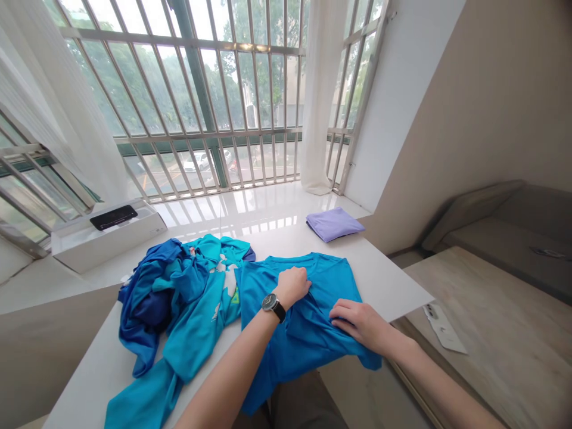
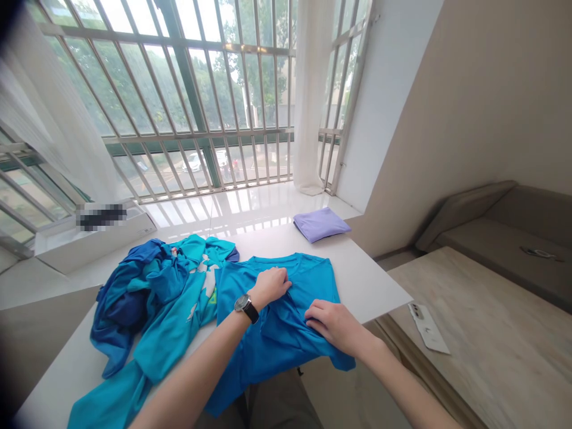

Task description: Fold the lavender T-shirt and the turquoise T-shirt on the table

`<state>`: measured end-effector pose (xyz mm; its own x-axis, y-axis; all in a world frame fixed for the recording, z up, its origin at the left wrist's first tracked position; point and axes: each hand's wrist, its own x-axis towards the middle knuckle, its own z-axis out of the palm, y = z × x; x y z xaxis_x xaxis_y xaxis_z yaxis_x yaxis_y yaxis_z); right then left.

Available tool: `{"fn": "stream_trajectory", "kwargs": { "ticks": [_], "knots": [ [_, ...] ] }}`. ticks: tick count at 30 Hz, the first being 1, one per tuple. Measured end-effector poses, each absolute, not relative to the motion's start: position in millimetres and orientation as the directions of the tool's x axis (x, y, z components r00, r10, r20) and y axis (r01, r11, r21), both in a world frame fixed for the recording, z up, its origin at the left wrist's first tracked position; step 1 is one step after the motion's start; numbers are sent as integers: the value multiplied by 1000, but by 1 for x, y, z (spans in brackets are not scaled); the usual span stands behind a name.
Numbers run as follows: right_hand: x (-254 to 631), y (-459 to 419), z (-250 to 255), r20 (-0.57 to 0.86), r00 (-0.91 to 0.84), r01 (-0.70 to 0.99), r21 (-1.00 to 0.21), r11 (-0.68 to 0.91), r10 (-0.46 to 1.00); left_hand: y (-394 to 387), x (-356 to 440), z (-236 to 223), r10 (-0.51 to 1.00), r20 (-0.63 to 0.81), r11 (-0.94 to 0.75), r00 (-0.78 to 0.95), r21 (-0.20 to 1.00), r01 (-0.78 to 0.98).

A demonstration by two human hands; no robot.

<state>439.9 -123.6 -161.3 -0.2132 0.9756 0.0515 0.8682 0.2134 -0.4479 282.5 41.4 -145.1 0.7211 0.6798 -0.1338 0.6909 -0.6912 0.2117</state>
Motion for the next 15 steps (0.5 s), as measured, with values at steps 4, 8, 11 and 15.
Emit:
{"fn": "stream_trajectory", "kwargs": {
  "ticks": [4, 8, 11, 15],
  "knots": [
    [441, -124, -165, 35, -225, 854, -474, 214, 974, 44, 283, -146, 683, -121, -694, 721, 202, 691],
    [442, -126, -166, 18, -232, 840, -500, 210, 973, 43, 284, -143, 696, -111, -683, 709, 202, 702],
    [442, -132, -163, 9, -207, 830, -528, 181, 978, 38, 273, -136, 710, -76, -674, 700, 213, 707],
    [441, -144, -155, -8, -159, 800, -587, 124, 987, 24, 233, -129, 755, -8, -627, 655, 285, 725]
  ]
}}
